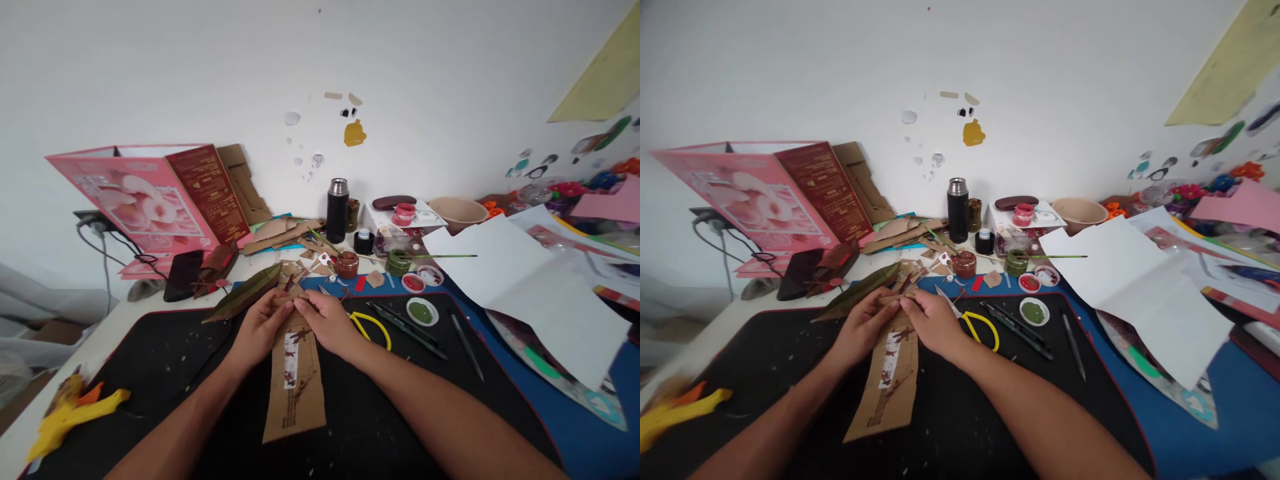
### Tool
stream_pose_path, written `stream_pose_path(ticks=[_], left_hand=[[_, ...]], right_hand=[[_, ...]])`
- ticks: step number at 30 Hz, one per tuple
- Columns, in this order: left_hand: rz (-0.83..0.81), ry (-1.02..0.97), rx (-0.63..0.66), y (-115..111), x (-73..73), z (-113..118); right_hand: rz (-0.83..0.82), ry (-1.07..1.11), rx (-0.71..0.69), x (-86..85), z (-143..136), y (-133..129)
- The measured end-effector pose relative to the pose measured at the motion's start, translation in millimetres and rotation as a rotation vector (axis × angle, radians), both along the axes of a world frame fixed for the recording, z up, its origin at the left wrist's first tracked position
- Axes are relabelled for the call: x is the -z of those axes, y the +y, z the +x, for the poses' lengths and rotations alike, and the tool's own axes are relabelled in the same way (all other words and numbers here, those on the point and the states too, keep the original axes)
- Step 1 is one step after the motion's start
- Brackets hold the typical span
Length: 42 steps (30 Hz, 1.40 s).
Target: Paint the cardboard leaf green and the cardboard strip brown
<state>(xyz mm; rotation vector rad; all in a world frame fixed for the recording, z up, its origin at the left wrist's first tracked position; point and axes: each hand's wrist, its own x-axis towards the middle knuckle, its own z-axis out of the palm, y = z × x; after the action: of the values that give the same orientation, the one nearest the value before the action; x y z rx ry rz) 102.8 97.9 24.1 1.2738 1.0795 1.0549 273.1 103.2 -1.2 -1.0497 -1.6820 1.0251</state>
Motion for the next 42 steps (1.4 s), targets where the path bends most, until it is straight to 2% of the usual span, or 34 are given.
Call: stream_pose_path(ticks=[4,8,14,16,19,25,28,32,42], left_hand=[[-0.015,0.030,-0.025,3,3.7,3],[0.036,0.117,-0.041,4,1.7,-3],[0.056,0.123,0.054,3,-0.5,-9],[0.034,0.122,0.100,4,1.9,-10],[0.049,0.152,0.136,4,6.1,-12],[0.119,0.201,0.117,3,3.3,-14],[0.097,0.170,0.067,2,1.5,-9],[-0.028,0.078,0.016,4,1.2,-4],[-0.095,0.065,0.011,4,-6.2,-11]], right_hand=[[-0.002,-0.024,0.040,4.0,-1,6],[-0.053,0.011,0.006,-0.7,2,0],[-0.240,0.109,-0.080,-9.5,6,-6],[-0.214,0.099,-0.071,-9.9,6,-4],[-0.085,0.020,-0.032,-9.3,6,-3],[-0.036,-0.033,-0.039,-7.1,6,-3],[-0.007,-0.044,-0.011,-5.1,4,-1],[-0.035,-0.040,0.023,-4.2,3,2],[-0.113,0.070,0.000,-8.3,7,-4]])
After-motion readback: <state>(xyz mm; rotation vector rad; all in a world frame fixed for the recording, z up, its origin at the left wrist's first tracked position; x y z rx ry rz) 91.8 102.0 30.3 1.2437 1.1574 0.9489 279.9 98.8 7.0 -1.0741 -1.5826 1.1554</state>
